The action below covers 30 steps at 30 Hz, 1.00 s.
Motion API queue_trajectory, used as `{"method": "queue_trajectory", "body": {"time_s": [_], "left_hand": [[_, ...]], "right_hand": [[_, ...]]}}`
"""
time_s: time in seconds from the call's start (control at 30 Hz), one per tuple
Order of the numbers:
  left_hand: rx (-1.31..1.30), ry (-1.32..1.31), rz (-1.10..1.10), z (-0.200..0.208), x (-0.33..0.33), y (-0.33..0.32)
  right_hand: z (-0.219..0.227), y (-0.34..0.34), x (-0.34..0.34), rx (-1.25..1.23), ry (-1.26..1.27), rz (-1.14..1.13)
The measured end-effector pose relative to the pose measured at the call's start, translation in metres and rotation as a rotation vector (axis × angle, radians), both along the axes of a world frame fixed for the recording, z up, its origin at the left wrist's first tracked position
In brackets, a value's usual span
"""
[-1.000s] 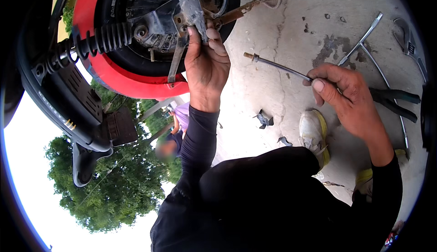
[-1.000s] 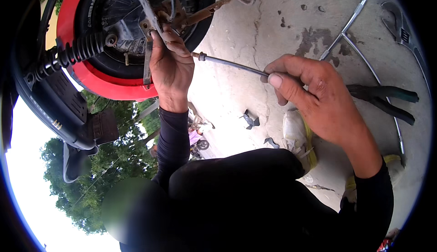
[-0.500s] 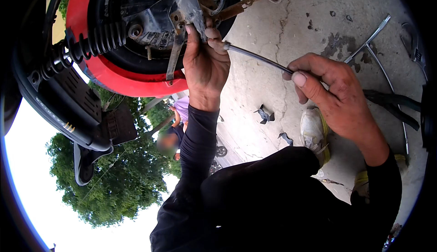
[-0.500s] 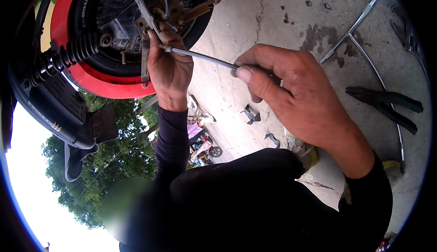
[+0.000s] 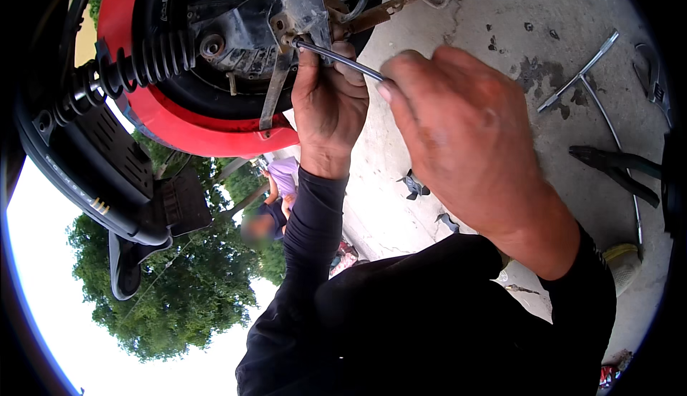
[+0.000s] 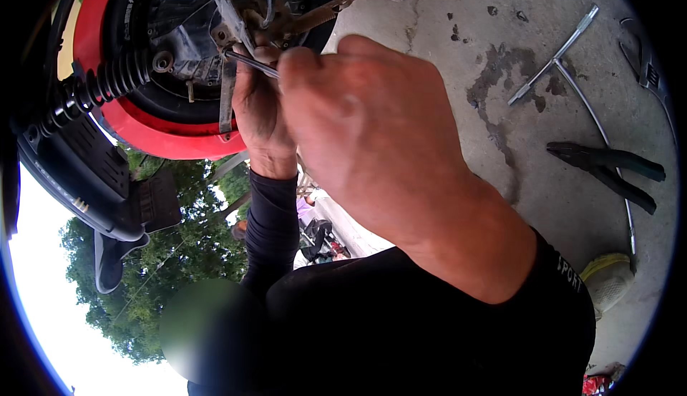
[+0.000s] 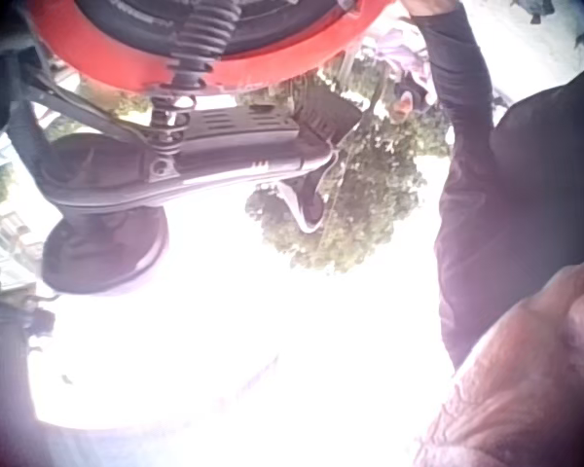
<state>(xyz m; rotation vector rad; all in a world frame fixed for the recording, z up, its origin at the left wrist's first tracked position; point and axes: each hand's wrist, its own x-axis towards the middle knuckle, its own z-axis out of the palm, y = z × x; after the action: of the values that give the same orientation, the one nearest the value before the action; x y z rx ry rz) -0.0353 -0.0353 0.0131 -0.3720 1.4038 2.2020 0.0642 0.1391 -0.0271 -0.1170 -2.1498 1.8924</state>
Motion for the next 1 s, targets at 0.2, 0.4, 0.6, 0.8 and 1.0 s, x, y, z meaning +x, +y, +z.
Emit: {"method": "queue_trajectory", "body": {"time_s": [0.2,0.4,0.6,0.8,1.0], "left_hand": [[-0.794,0.370,-0.304,0.004,0.004,0.009],[-0.270,0.055,-0.094,0.004,0.007,0.013],[-0.167,0.014,-0.172,0.001,0.001,0.009],[-0.225,0.045,-0.113,0.003,0.006,0.014],[-0.399,0.156,-0.169,0.003,0.006,0.014]], "right_hand": [[0.009,-0.015,-0.022,0.382,0.093,-0.165],[0.018,-0.014,-0.030,0.590,0.267,-0.428],[0.024,-0.013,-0.027,0.439,0.115,-0.287],[0.026,-0.016,-0.029,0.571,0.107,-0.228],[0.022,-0.032,-0.028,0.349,0.014,-0.211]]}}
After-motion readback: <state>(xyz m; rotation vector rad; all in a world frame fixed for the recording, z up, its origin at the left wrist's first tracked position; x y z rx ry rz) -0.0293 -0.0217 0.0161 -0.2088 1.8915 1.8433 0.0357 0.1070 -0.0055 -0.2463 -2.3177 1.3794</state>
